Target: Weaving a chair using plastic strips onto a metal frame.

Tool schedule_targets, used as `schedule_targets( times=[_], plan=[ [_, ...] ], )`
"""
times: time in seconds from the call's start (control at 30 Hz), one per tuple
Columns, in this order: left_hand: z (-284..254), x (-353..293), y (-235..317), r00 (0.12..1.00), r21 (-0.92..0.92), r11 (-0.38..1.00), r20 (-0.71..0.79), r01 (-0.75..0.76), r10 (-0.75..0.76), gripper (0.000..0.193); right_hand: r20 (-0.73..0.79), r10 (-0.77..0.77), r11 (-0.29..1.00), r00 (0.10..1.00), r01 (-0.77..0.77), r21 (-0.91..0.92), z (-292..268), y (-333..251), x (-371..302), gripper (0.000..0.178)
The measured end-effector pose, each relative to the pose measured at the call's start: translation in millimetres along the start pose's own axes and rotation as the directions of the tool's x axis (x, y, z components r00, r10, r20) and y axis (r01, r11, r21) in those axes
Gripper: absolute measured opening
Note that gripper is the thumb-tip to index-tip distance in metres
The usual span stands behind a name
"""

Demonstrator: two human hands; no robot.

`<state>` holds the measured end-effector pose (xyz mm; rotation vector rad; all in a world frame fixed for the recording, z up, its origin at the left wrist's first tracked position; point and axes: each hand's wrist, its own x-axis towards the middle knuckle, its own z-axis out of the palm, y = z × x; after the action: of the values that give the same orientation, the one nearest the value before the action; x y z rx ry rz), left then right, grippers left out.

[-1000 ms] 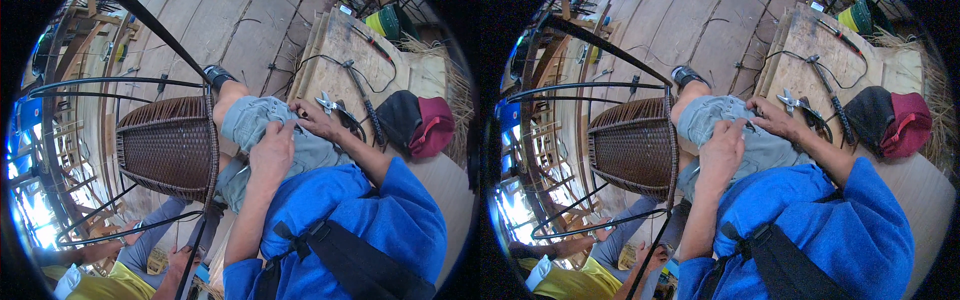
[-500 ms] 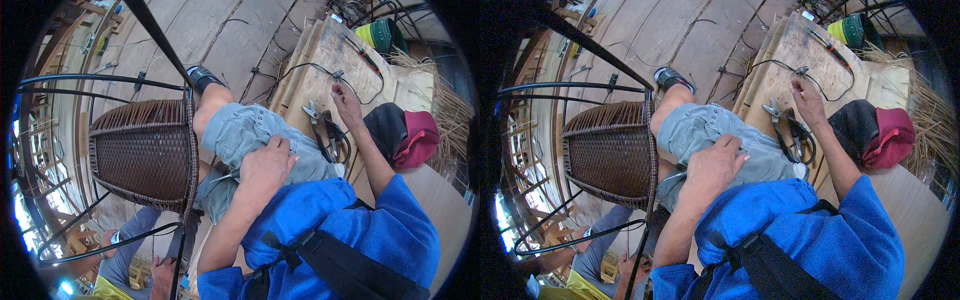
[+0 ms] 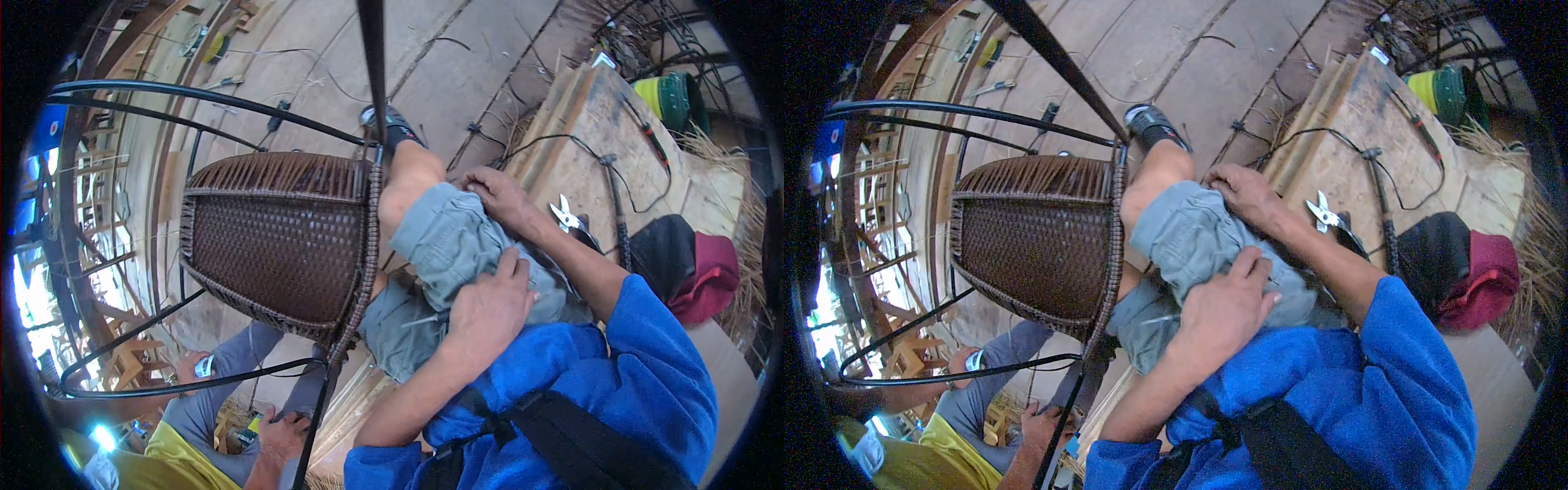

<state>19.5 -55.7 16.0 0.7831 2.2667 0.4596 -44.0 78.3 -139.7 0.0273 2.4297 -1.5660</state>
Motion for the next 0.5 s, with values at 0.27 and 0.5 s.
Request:
schedule_targets(
  times=[0.27,0.5],
  plan=[
    [-7,-54,-39,0.932,-0.721,0.693,-0.267,-0.026,-0.243,0.036,0.193,0.123,0.930,0.974,-0.181,0.321,23,-36,167,0.033],
    [30,-72,-82,0.696,-0.942,-0.170,-0.086,-0.290,-0.713,0.027,0.466,-0.021,0.940,0.884,-0.141,0.310,72,-97,253,0.047]
  ],
)
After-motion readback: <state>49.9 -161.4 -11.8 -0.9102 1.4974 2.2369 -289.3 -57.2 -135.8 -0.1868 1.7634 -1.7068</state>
